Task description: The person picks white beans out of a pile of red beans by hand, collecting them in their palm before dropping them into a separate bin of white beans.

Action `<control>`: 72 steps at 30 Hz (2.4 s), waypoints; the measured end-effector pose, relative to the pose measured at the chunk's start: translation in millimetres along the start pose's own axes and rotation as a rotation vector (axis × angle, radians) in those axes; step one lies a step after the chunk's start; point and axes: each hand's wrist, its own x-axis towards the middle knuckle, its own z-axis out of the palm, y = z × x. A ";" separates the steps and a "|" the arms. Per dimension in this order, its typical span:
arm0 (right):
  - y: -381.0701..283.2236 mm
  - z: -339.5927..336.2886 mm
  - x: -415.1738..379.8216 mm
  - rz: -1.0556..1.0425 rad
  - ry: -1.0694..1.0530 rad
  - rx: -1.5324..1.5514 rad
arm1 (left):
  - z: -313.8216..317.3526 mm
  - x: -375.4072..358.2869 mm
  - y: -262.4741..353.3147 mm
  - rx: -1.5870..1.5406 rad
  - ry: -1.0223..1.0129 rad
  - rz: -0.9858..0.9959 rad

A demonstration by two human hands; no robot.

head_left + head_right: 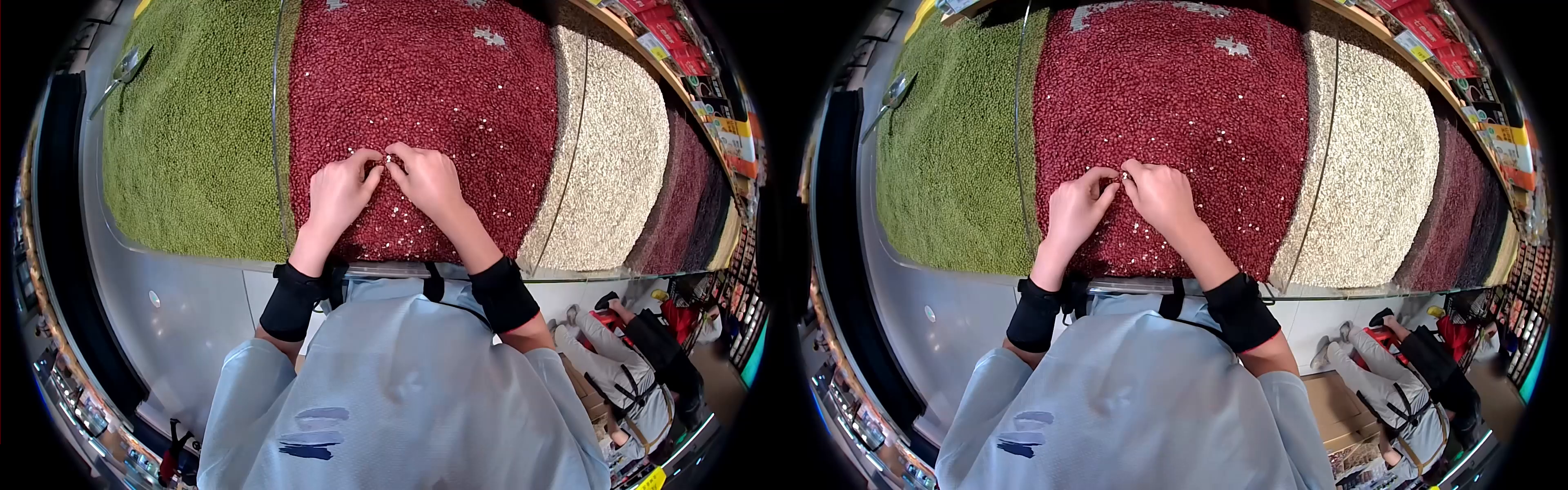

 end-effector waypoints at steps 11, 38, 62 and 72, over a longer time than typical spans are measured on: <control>-5.7 -12.2 0.3 0.127 0.014 0.184 | -3.8 3.5 -2.3 -0.038 0.018 -0.020; 0.4 -19.8 -6.1 0.710 -0.245 1.957 | -36.7 1.9 37.4 -0.531 -0.195 0.067; 100.6 -165.3 -100.3 0.612 0.587 -0.176 | 30.8 29.8 81.9 -0.335 -0.454 0.428; 77.3 -88.9 -37.6 0.245 0.144 0.469 | 41.6 27.6 53.1 0.383 -0.336 0.712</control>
